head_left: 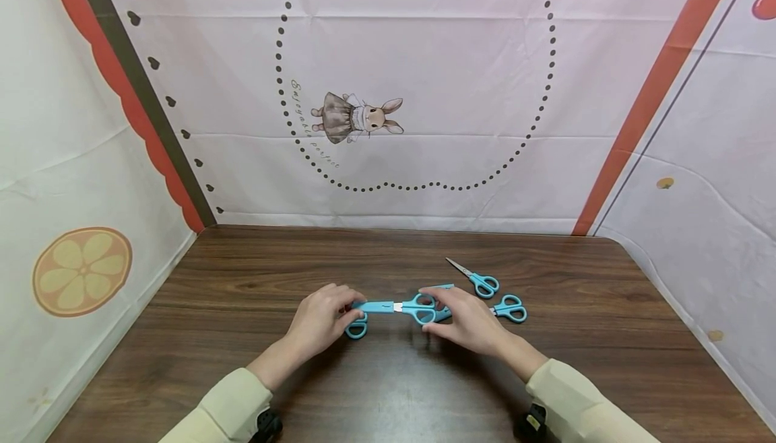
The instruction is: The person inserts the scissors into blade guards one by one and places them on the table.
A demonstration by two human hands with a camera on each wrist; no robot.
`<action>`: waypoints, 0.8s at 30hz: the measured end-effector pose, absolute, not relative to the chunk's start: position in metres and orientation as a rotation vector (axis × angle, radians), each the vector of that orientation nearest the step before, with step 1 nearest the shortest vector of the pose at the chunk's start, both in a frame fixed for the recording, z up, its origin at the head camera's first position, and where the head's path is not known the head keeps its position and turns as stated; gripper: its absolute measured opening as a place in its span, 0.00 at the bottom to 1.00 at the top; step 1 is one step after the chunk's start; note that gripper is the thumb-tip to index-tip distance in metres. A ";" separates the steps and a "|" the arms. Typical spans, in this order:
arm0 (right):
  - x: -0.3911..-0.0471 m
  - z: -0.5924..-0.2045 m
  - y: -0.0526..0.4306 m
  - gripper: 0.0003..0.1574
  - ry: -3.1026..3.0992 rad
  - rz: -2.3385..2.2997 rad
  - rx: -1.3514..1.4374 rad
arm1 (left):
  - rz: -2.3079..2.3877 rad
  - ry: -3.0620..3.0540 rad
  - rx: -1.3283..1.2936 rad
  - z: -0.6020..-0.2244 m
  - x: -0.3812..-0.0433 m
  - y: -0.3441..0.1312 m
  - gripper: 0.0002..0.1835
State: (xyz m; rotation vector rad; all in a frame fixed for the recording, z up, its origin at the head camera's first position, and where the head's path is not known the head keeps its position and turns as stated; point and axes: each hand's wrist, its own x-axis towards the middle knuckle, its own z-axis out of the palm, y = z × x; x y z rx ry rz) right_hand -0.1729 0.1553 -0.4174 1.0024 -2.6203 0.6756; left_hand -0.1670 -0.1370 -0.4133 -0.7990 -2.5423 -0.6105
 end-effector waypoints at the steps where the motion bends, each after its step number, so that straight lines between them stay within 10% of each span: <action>1: -0.173 -0.417 0.155 0.36 -2.621 0.679 1.003 | -0.610 -2.538 -0.800 -0.413 -0.167 -0.137 0.09; 24: -0.171 -0.417 0.156 0.36 -2.589 0.696 1.039 | -0.587 -2.515 -0.822 -0.409 -0.166 -0.134 0.09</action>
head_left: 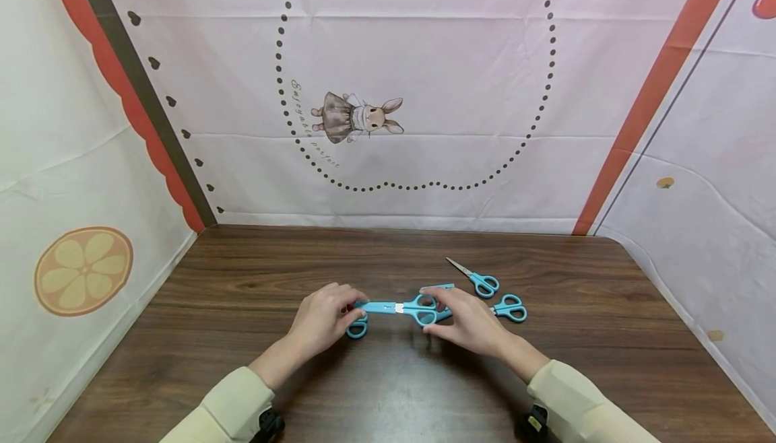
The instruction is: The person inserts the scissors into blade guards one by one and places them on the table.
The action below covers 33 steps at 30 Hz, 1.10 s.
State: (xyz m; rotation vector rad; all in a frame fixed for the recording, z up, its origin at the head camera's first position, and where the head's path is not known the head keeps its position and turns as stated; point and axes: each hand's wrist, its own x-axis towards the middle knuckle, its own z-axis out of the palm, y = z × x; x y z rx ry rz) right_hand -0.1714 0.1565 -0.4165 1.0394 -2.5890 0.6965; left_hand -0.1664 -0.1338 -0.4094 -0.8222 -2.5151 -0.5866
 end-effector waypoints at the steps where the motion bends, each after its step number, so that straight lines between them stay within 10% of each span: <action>1: -0.171 -0.417 0.157 0.36 -2.587 0.697 1.041 | -0.583 -2.515 -0.823 -0.409 -0.166 -0.134 0.09; 33: -0.172 -0.416 0.157 0.36 -2.579 0.704 1.053 | -0.555 -2.514 -0.769 -0.409 -0.165 -0.125 0.07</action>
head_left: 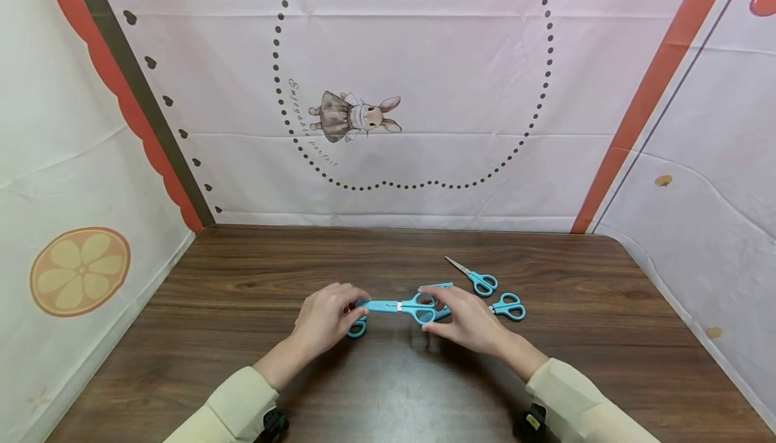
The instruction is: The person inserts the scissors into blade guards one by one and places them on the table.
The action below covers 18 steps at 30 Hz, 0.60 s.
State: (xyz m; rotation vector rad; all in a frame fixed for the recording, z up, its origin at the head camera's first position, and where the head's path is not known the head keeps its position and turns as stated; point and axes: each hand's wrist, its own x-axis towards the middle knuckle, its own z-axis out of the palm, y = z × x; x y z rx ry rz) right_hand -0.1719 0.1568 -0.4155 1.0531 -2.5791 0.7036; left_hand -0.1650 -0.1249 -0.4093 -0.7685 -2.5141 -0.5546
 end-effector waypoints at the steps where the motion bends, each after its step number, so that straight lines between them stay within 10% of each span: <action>1: -0.172 -0.415 0.157 0.36 -2.579 0.703 1.051 | -0.561 -2.511 -0.767 -0.410 -0.165 -0.124 0.08; 18: -0.171 -0.413 0.159 0.35 -2.591 0.685 1.033 | -0.536 -2.497 -0.750 -0.410 -0.166 -0.119 0.08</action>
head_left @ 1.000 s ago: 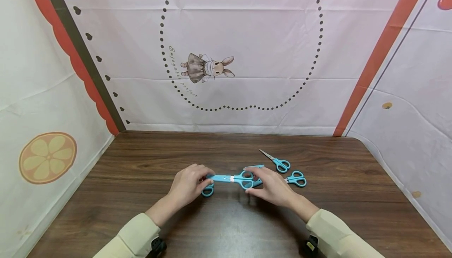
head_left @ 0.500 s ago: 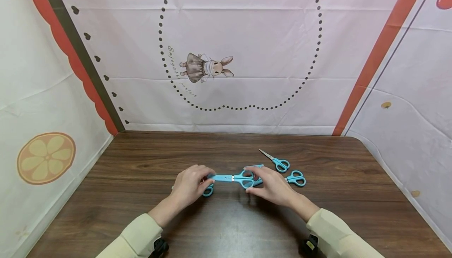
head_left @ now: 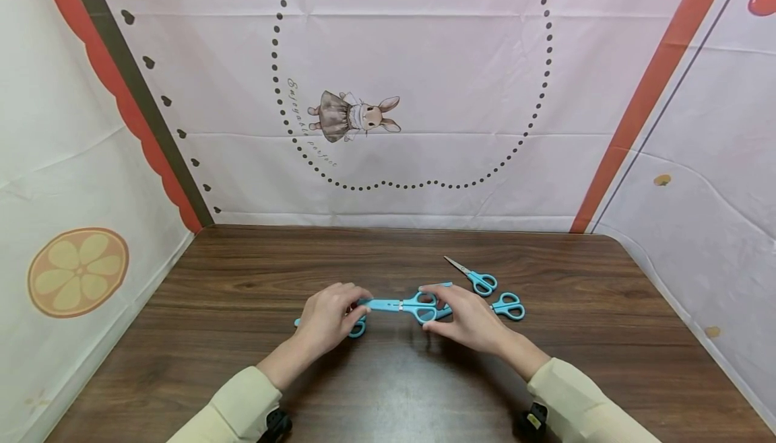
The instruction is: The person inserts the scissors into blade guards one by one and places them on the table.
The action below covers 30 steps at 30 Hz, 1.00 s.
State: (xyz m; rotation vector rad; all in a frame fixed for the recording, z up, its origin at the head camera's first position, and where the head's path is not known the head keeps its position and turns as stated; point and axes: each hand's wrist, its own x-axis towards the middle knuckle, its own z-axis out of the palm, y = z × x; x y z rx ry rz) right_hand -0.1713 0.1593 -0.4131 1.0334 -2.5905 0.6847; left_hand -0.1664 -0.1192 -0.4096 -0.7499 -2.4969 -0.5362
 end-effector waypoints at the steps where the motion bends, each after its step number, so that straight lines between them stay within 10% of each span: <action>1: -0.171 -0.413 0.159 0.36 -2.587 0.683 1.034 | -0.538 -2.499 -0.750 -0.410 -0.167 -0.119 0.08; 30: -0.169 -0.413 0.158 0.36 -2.587 0.697 1.042 | -0.568 -2.517 -0.730 -0.406 -0.167 -0.114 0.08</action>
